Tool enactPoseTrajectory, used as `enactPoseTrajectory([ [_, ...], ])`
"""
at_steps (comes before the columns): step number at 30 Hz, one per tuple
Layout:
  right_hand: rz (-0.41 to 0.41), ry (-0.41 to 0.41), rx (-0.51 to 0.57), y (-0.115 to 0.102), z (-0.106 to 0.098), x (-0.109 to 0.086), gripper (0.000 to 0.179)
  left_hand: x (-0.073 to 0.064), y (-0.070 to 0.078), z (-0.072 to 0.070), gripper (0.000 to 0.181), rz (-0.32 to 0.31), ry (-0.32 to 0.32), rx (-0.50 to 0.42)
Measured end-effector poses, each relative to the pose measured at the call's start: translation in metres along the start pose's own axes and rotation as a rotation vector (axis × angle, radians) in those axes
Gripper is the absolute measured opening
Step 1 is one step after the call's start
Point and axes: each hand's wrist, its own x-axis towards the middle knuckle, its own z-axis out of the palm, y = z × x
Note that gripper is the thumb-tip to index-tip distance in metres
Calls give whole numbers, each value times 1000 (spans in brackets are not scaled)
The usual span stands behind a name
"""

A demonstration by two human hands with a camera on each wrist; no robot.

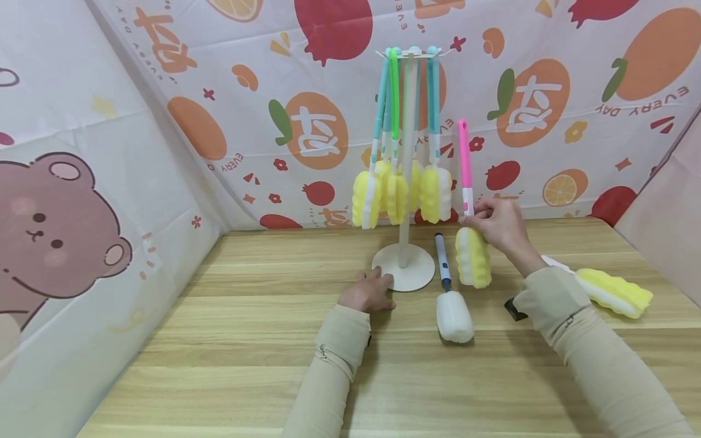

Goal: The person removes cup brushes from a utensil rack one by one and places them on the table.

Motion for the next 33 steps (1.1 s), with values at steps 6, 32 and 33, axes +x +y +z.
enactPoseTrajectory([
  [6,24,-23,-17,2,1,-1,32,1,0,0,46,0,1,3],
  [32,47,-68,-20,15,3,-5,28,2,0,0,42,4,5,12],
  [33,49,-70,-16,15,3,-5,28,2,0,0,42,3,5,11],
])
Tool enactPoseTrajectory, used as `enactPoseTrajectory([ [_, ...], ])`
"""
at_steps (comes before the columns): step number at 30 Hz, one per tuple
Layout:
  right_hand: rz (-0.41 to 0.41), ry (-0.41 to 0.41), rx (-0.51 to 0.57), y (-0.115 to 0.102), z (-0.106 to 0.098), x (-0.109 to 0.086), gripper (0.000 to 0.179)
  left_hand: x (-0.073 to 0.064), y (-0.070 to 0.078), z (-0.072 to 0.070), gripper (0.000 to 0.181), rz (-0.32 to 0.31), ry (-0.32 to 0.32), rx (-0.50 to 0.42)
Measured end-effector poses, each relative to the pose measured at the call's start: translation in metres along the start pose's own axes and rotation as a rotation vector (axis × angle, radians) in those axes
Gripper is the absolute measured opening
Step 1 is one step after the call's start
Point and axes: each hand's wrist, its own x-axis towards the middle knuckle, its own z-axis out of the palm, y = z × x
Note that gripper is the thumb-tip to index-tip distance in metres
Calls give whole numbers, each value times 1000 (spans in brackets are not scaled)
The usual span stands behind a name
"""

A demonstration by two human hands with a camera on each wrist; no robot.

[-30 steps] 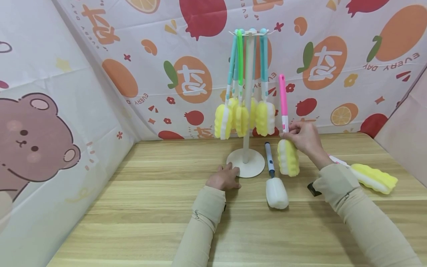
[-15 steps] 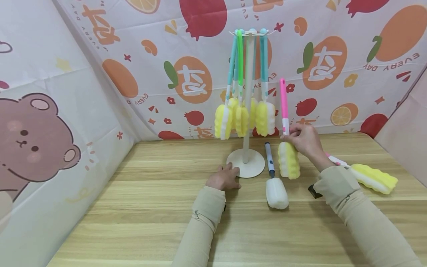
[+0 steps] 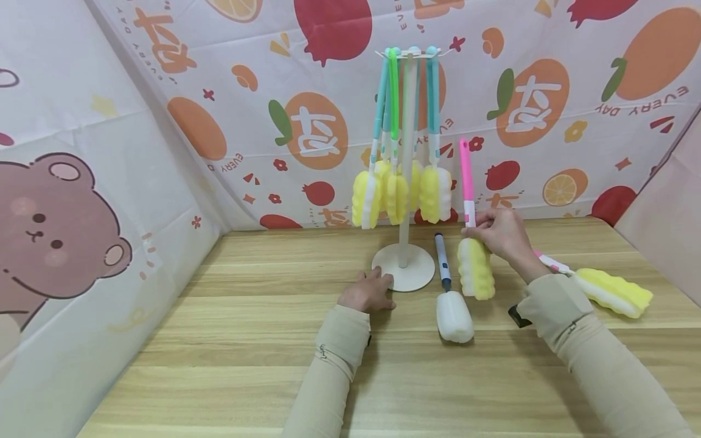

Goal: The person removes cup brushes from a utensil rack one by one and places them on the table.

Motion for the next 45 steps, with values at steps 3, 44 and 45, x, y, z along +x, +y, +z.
enactPoseTrajectory([
  [3,-2,-3,-1,1,0,0,28,-1,0,0,43,-4,0,-1],
  [44,94,-180,-26,13,-3,-4,34,-2,0,0,43,-12,-5,-24],
  [45,100,-184,-24,13,-3,-4,33,-2,0,0,43,-14,-6,-24],
])
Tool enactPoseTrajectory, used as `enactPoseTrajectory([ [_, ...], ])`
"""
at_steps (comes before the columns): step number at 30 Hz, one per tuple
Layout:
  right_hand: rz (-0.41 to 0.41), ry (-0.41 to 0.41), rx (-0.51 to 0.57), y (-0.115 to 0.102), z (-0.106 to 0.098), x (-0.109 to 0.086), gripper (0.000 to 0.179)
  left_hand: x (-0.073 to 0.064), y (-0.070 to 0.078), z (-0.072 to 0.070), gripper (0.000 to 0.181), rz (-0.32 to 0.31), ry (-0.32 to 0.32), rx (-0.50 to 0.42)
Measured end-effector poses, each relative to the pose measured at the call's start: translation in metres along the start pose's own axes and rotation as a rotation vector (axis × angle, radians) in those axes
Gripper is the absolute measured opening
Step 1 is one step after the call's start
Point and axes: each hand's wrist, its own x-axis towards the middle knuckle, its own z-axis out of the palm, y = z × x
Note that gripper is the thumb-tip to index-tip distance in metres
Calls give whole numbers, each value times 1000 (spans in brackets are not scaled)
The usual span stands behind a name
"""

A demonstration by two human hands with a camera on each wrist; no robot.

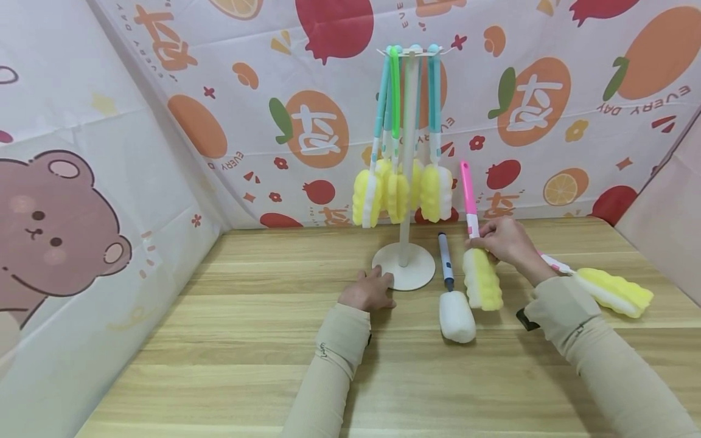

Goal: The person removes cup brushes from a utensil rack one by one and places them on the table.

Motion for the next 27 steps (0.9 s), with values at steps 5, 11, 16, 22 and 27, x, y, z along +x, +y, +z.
enactPoseTrajectory([
  [5,35,-26,20,2,-1,-1,33,0,0,0,41,-4,-2,-4],
  [11,63,-48,20,3,0,-2,35,1,1,0,43,-1,-5,4],
  [16,71,-85,20,6,1,-2,33,1,0,0,41,0,-5,8],
  [22,65,-125,38,11,3,-4,28,1,0,0,42,-4,-6,9],
  [27,54,-145,14,15,4,-5,25,1,1,0,42,-4,-5,11],
])
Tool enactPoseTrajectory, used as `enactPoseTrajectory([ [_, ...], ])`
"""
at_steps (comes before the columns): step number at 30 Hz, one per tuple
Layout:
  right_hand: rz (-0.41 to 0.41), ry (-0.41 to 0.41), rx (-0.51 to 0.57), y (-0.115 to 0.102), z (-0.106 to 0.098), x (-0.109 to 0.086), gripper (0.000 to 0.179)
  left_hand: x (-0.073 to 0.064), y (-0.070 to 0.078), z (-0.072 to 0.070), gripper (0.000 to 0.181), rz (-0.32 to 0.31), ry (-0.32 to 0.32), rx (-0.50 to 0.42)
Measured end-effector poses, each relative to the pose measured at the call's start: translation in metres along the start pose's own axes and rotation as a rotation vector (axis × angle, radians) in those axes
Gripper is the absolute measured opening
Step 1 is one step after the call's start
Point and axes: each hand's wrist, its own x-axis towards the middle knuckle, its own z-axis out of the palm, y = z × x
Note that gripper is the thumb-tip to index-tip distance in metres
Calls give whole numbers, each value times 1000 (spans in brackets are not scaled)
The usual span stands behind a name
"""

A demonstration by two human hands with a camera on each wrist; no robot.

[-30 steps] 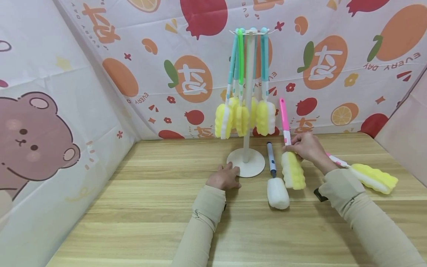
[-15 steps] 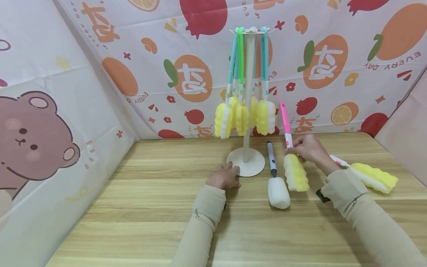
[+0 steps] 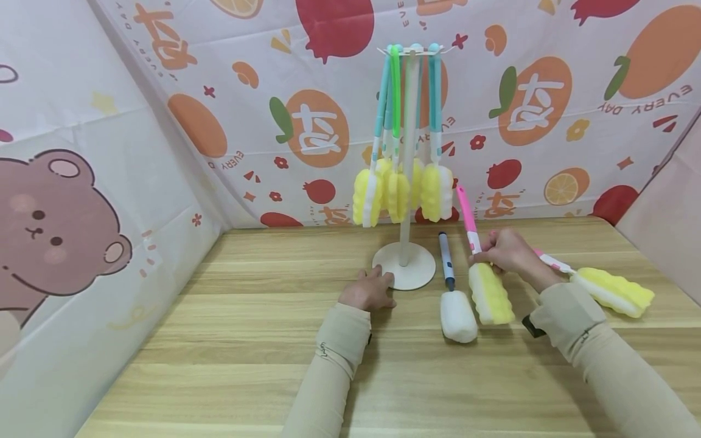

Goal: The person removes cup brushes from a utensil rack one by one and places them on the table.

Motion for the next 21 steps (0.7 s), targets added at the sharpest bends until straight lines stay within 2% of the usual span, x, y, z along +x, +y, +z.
enactPoseTrajectory([
  [9,11,-47,-15,1,4,0,25,0,0,0,36,6,0,1],
  [21,17,-125,6,6,9,-1,17,-1,0,0,40,1,6,-1],
])
